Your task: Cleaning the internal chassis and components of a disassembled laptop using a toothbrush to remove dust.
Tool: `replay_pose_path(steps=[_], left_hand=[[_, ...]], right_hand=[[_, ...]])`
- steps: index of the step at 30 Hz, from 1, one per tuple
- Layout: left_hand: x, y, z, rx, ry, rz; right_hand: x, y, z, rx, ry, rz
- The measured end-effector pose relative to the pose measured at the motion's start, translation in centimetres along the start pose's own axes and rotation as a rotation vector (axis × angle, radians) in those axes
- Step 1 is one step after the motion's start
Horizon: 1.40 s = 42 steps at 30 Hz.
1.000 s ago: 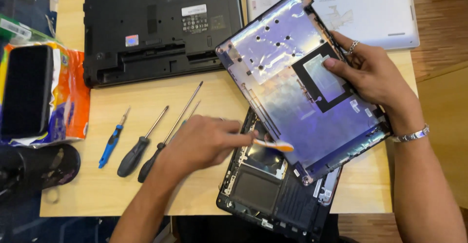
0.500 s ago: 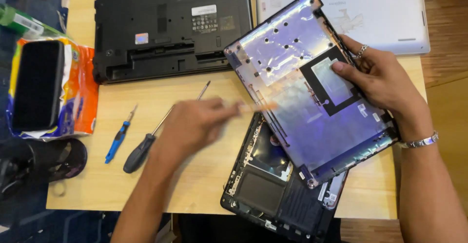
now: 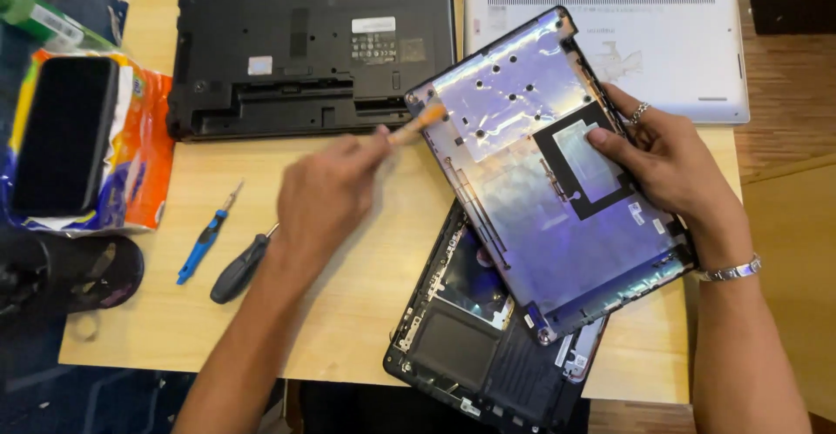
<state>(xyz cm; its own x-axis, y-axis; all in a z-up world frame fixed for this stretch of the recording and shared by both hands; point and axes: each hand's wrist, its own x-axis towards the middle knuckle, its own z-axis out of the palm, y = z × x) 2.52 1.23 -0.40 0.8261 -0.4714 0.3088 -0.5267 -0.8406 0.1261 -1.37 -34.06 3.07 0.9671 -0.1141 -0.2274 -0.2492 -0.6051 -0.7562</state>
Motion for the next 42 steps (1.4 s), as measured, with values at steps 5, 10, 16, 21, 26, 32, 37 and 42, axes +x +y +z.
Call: replay_pose_path(steps=[5, 10, 16, 21, 26, 32, 37, 42], left_hand=[[-0.5, 0.7, 0.0, -0.1, -0.091, 0.104], [-0.6, 1.2, 0.0, 0.043, -0.021, 0.037], [-0.7, 0.0, -0.9, -0.057, -0.03, -0.035], [-1.8, 5.1, -1.5, -0.036, -0.028, 0.227], [-0.5, 6.5, -4.5, -0.106, -0.144, 0.311], [1.7, 8.5, -2.3, 0.012, -0.263, 0.328], [2.6, 8.6, -1.4, -0.022, -0.338, 0.53], [1.0, 10.0, -0.9, 0.033, -0.172, 0.648]], right_hand=[[0.3, 0.5, -0.2, 0.0, -0.011, -0.007], [0.7, 1.7, -0.1, -0.017, -0.001, -0.035], [0.8, 1.6, -0.3, 0.013, -0.035, -0.07], [1.3, 3.1, -0.1, 0.146, -0.014, -0.195], [0.9, 2.1, -0.3, 0.108, -0.064, -0.172], [0.9, 2.3, -0.2, 0.105, -0.077, -0.236], [0.9, 2.5, -0.4, 0.02, -0.069, -0.183], [1.2, 3.0, -0.2, 0.01, -0.049, -0.216]])
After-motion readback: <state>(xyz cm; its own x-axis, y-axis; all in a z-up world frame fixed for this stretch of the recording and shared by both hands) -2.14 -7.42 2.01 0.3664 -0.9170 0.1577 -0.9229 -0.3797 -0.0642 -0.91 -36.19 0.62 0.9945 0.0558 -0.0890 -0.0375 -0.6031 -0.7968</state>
